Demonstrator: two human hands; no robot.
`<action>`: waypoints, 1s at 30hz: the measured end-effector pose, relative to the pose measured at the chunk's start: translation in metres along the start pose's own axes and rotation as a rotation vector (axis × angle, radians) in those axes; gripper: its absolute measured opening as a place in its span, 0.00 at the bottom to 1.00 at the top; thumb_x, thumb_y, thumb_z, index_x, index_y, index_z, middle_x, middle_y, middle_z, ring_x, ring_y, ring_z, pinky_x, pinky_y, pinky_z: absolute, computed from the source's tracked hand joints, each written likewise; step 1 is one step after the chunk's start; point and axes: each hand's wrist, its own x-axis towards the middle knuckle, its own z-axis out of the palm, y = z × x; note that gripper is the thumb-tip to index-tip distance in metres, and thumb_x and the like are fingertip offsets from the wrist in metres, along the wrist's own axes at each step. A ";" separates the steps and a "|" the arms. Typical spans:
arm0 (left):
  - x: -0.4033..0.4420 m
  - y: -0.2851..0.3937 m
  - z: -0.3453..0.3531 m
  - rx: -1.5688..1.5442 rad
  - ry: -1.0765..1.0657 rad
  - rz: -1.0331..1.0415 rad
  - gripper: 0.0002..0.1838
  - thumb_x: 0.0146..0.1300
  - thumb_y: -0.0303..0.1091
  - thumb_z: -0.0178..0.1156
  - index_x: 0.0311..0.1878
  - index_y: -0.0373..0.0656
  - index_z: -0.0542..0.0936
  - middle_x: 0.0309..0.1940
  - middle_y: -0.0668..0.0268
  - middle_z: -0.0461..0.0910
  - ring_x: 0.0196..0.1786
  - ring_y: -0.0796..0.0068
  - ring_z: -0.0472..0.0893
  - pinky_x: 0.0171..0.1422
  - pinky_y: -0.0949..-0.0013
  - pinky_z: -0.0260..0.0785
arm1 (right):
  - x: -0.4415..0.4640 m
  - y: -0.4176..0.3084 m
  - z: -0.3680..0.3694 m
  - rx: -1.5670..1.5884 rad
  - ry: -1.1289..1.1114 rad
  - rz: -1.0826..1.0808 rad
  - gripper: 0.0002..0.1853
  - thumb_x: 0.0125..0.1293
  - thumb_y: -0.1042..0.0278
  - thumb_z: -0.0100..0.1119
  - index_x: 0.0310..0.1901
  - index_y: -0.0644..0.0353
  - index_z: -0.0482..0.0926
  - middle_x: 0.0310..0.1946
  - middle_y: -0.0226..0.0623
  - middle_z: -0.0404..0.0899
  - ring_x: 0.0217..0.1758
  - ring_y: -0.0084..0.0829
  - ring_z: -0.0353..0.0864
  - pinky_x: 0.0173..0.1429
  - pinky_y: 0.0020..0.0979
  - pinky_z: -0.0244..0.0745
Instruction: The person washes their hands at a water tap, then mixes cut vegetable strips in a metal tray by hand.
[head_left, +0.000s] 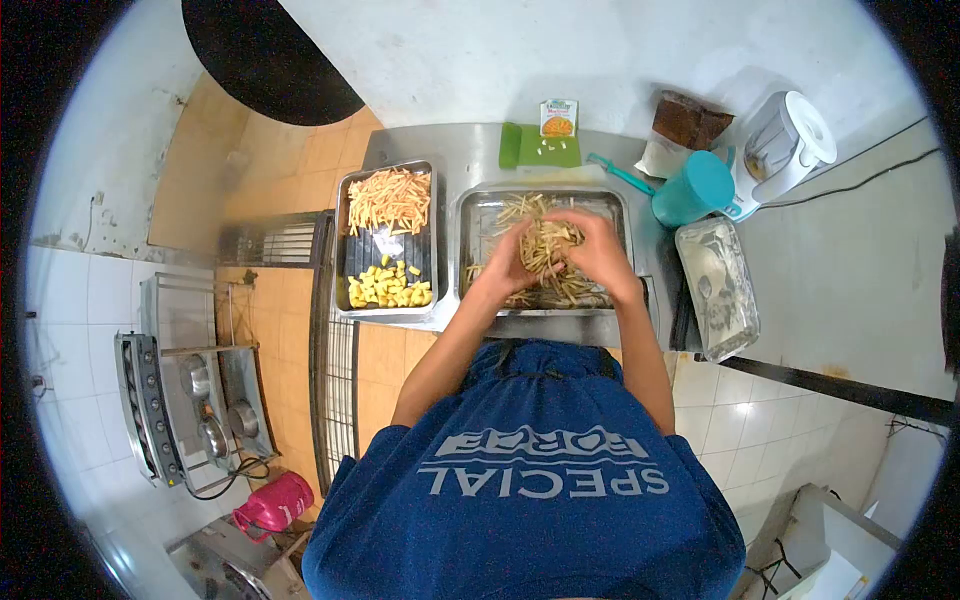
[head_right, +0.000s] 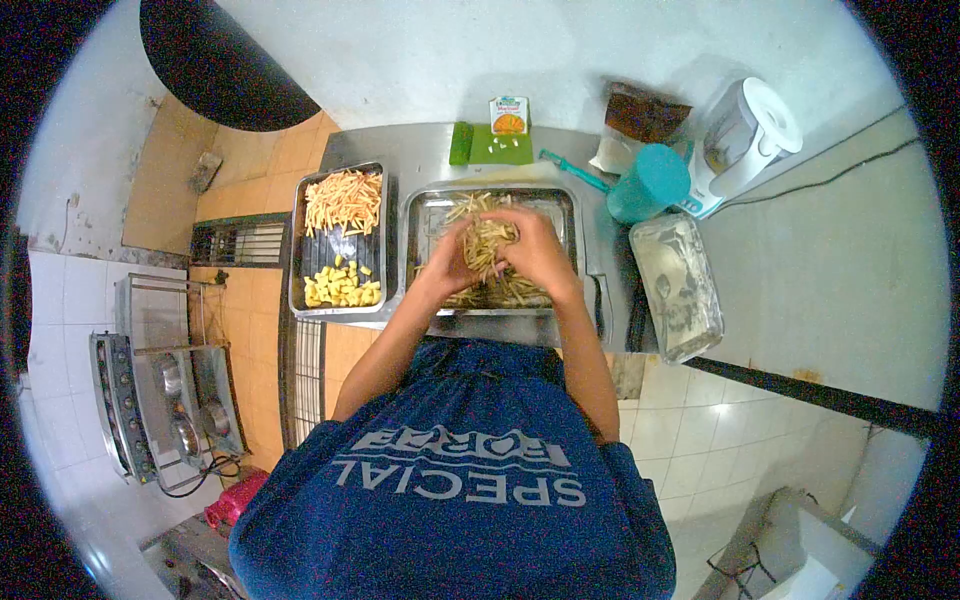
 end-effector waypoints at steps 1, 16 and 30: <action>0.007 -0.003 -0.007 0.025 -0.022 0.040 0.21 0.76 0.49 0.51 0.63 0.48 0.77 0.55 0.61 0.84 0.57 0.61 0.83 0.61 0.48 0.79 | 0.001 0.000 0.000 0.001 0.000 0.002 0.25 0.51 0.81 0.63 0.55 0.60 0.86 0.53 0.50 0.85 0.58 0.47 0.84 0.67 0.38 0.75; 0.019 0.008 -0.031 -0.043 -0.204 0.058 0.29 0.75 0.61 0.45 0.58 0.45 0.78 0.46 0.61 0.83 0.49 0.65 0.83 0.50 0.59 0.79 | -0.004 0.019 0.001 0.058 -0.072 0.066 0.18 0.65 0.69 0.67 0.57 0.58 0.85 0.54 0.45 0.86 0.61 0.42 0.83 0.69 0.39 0.73; -0.022 0.009 0.012 -0.311 -0.179 0.225 0.52 0.63 0.84 0.42 0.72 0.46 0.70 0.68 0.53 0.72 0.71 0.53 0.70 0.78 0.45 0.57 | -0.043 0.027 0.053 -0.604 -0.103 -0.099 0.29 0.73 0.33 0.49 0.69 0.32 0.77 0.84 0.40 0.47 0.85 0.61 0.35 0.81 0.69 0.27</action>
